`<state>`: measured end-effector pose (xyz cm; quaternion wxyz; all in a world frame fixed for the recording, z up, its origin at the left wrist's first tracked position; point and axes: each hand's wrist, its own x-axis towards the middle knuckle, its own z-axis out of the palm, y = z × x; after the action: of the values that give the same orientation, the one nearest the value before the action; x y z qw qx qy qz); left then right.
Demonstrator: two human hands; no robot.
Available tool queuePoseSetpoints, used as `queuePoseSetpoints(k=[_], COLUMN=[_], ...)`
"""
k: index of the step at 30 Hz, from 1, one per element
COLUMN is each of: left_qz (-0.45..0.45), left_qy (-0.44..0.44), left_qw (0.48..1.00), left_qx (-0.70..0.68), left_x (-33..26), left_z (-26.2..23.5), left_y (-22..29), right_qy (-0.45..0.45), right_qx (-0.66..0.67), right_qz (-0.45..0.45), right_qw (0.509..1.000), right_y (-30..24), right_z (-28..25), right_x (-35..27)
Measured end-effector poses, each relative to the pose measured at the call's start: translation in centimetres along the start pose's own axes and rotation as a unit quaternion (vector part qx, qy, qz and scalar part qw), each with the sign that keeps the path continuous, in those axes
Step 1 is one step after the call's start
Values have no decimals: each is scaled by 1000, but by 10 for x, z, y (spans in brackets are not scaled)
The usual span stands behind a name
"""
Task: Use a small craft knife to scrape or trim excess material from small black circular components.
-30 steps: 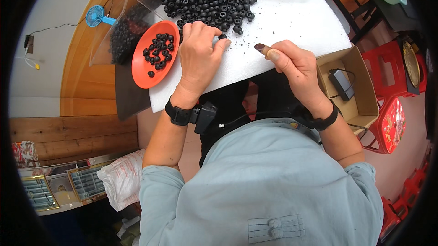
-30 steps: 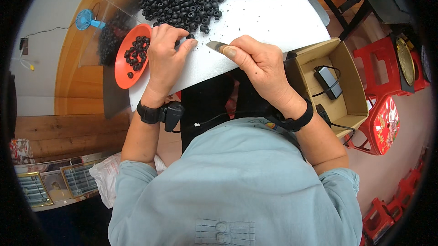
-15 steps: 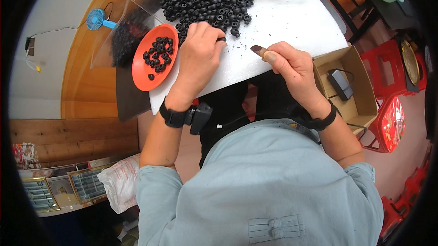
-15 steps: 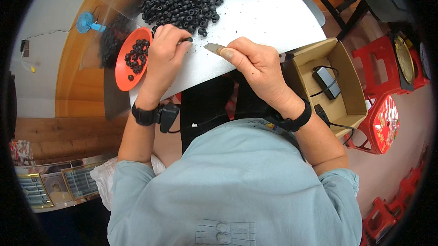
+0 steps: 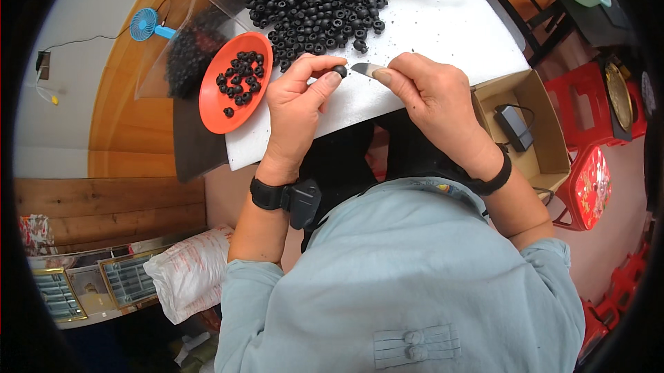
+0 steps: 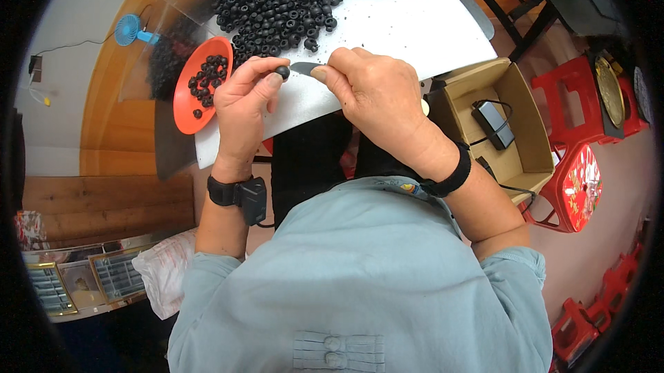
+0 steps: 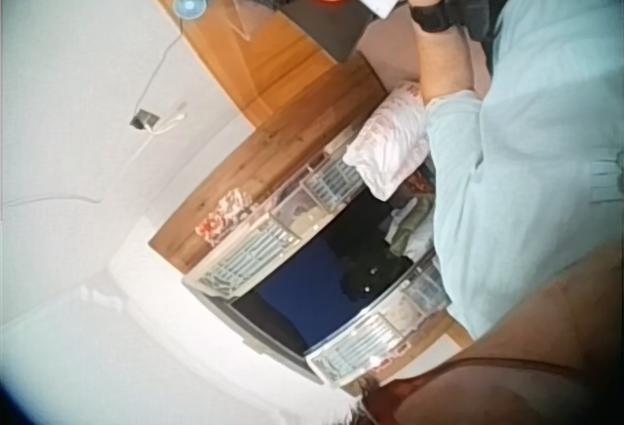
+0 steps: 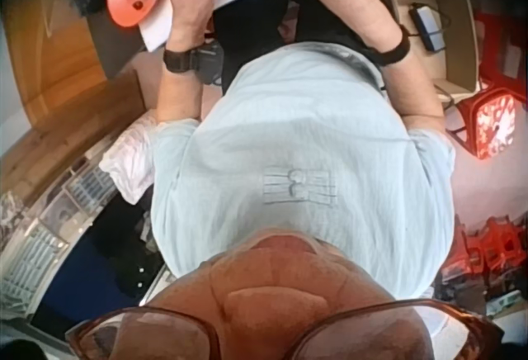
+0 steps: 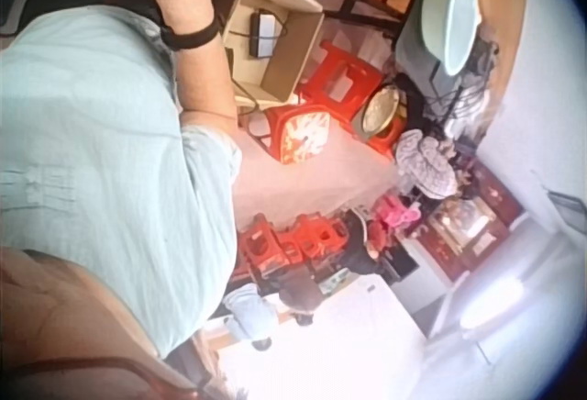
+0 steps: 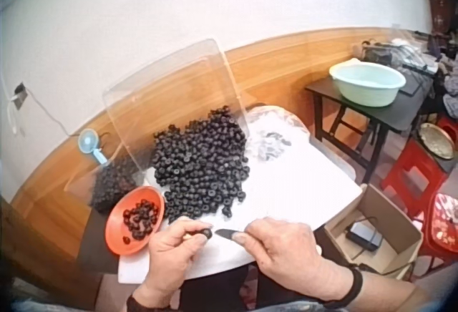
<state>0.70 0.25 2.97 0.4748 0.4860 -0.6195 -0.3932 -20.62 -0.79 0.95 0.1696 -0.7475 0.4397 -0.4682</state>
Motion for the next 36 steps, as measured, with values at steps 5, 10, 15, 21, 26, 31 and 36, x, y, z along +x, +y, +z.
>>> queuePoseSetpoints(k=[5,10,15,21,26,31,36], left_qz=[-38,-55,-46,-34,-25,-25,-35], left_qy=[-16,-55,-64,-67,-73,-70,-63], left_qw=[982,952,948,956,960,962,962], left_qx=[-183,-297,-310,-285,-269,-261,-265], left_x=[-3,-2,-1,-1,-2,-3,-4], left_z=[7,14,18,22,22,23,25], left_y=[-9,-14,-18,-16,-17,-16,-13], right_qy=[4,-23,-14,-10,-6,-4,-9], right_qx=[15,46,66,66,72,66,66], right_qz=[19,68,66,73,74,67,67], right_qw=[1000,996,996,995,995,996,996], right_y=[0,4,7,9,9,10,11], right_z=[1,-2,-1,0,1,2,2], right_x=[-3,-8,-8,-10,-11,-11,-12])
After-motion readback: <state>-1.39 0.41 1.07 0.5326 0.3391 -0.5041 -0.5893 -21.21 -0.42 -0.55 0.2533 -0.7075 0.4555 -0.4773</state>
